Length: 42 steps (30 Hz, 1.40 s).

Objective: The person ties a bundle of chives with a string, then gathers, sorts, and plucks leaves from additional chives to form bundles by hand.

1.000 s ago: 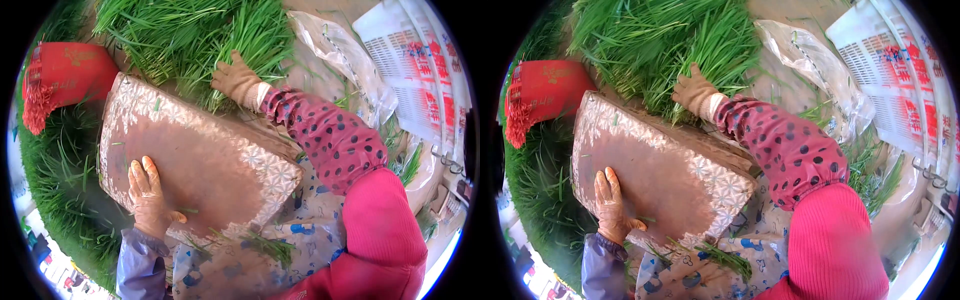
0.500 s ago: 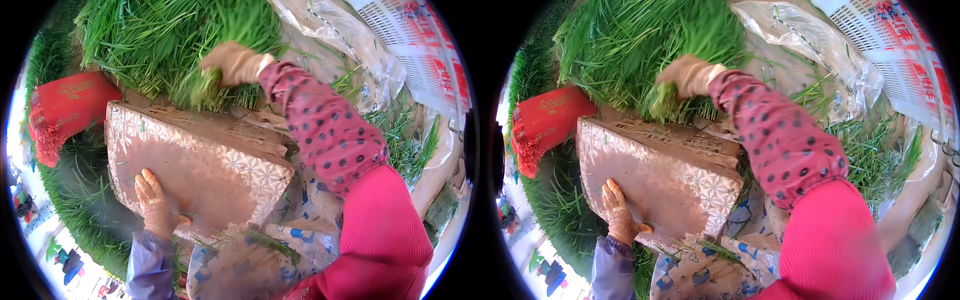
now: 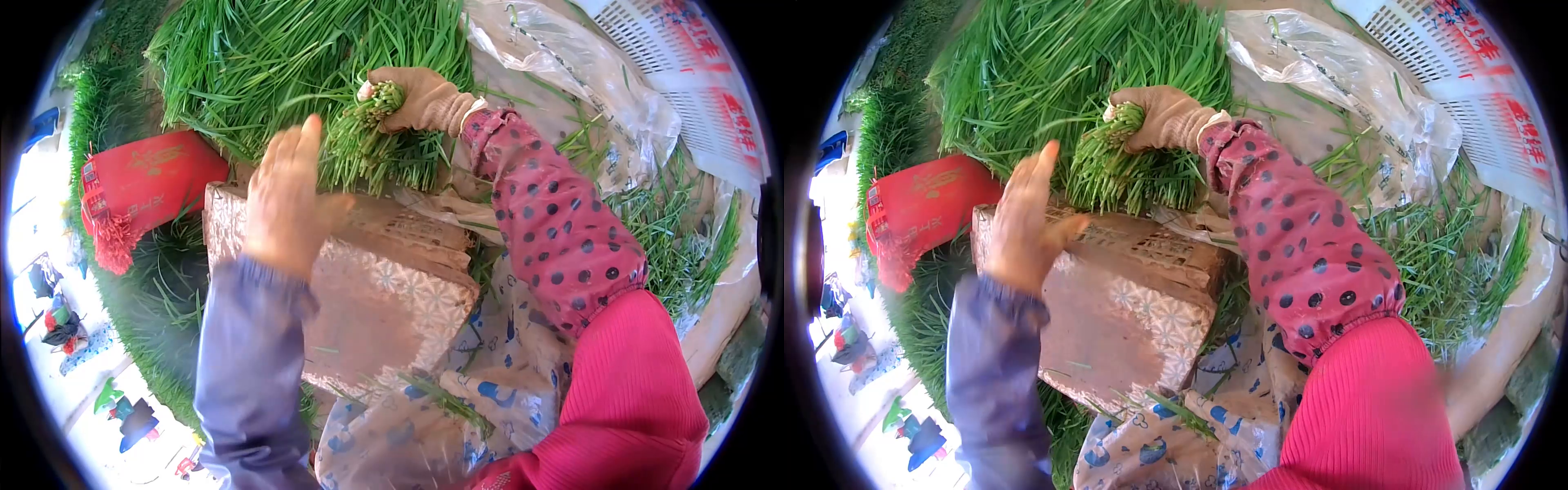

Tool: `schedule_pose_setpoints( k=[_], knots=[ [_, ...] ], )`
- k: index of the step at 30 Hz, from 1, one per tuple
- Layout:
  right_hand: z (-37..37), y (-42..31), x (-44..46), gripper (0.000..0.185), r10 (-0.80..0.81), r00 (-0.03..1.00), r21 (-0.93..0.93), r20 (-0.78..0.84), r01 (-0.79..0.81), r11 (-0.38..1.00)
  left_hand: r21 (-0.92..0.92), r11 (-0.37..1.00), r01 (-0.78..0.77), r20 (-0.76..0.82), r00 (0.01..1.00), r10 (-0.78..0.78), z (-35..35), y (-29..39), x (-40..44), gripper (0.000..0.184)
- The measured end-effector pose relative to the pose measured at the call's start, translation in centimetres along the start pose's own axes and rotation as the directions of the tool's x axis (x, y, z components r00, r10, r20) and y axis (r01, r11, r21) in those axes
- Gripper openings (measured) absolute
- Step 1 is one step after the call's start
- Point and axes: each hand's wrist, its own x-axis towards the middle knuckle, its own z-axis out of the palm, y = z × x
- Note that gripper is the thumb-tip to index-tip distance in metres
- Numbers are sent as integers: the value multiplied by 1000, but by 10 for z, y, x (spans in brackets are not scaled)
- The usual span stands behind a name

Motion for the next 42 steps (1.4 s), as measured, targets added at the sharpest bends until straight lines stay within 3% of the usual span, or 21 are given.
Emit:
schedule_pose_setpoints(
  k=[4, 6, 7, 10, 12, 13, 14, 16, 17, 18, 20, 21, 23, 24, 26, 27, 28, 30, 34, 40, 42],
  knots=[
    [-8, -10, -9, 48, -49, 999, -39, -21, 48, 998, -7, 999, 39, 53, 998, -38, 62, -24, 69, 93],
    [-4, -8, -6, 51, -96, 993, -44, -62, 93, 995, -351, 925, 143, 164, 982, -89, 89, -39, 89, 82],
    [-4, -9, -5, 53, -96, 995, -144, -40, 89, 986, -358, 923, 143, 170, 982, -86, 93, -37, 91, 82],
    [-2, -13, -6, 58, -3, 986, -71, -167, -9, 997, -172, 958, 230, 266, 947, -179, 101, -42, 92, 77],
    [-11, -2, 5, 68, 140, 954, 313, -266, -52, 948, 10, 991, 132, 350, 928, -127, 116, -61, 97, 73],
    [-13, 0, 1, 68, 153, 945, 316, -288, -57, 947, 9, 987, 158, 454, 879, -145, 116, -63, 103, 78],
    [-16, 2, -1, 69, 159, 936, 313, -314, -56, 948, 8, 988, 153, 443, 885, -141, 116, -66, 107, 78],
    [-13, 7, -1, 69, 132, 927, 333, -352, -8, 943, 87, 993, 85, 622, 774, -121, 84, -44, 104, 84],
    [-11, 11, -2, 69, 114, 918, 360, -380, 34, 932, 114, 982, 151, 690, 699, -187, 84, -47, 107, 96],
    [-12, 11, -2, 69, 114, 919, 360, -378, 33, 932, 113, 982, 153, 690, 699, -188, 73, -41, 106, 96],
    [-17, 10, -1, 70, 144, 936, 400, -321, -4, 917, 341, 935, 94, 650, 696, -307, 34, -24, 106, 110],
    [-15, 9, -2, 70, 143, 935, 401, -323, -1, 916, 264, 944, 197, 614, 721, -322, 23, -26, 108, 115],
    [-9, 6, -7, 64, 166, 920, 412, -354, -5, 911, 38, 976, 216, 484, 850, -207, 10, -45, 112, 125],
    [-7, 6, -7, 64, 161, 922, 414, -352, -1, 910, -313, 902, 296, 375, 911, -168, 17, -65, 119, 125],
    [-7, 9, -9, 61, 117, 917, 437, -381, 66, 897, -822, 361, 441, 324, 883, -341, 30, -73, 131, 124],
    [-10, 12, -7, 59, 49, 937, 369, -346, 88, 925, -896, 151, 418, 317, 840, -441, 41, -77, 139, 113],
    [-12, 8, -8, 59, 49, 937, 367, -346, 87, 926, -897, 149, 417, 318, 840, -440, 50, -76, 142, 113],
    [-13, 4, -13, 58, 119, 945, 374, -304, 3, 927, -980, 3, 199, 170, 845, -507, 65, -63, 144, 102],
    [-13, 4, -9, 57, -1, 949, 326, -314, 108, 939, -937, 154, 314, 263, 923, -282, 68, -28, 146, 88],
    [-5, -3, -3, 73, 48, 950, 313, -308, 54, 948, -924, 208, 319, 263, 929, -260, 78, 6, 158, 75],
    [-4, -8, -4, 76, -27, 952, 184, -306, 87, 979, -928, 191, 319, 266, 929, -258, 80, 12, 166, 71]
  ],
)
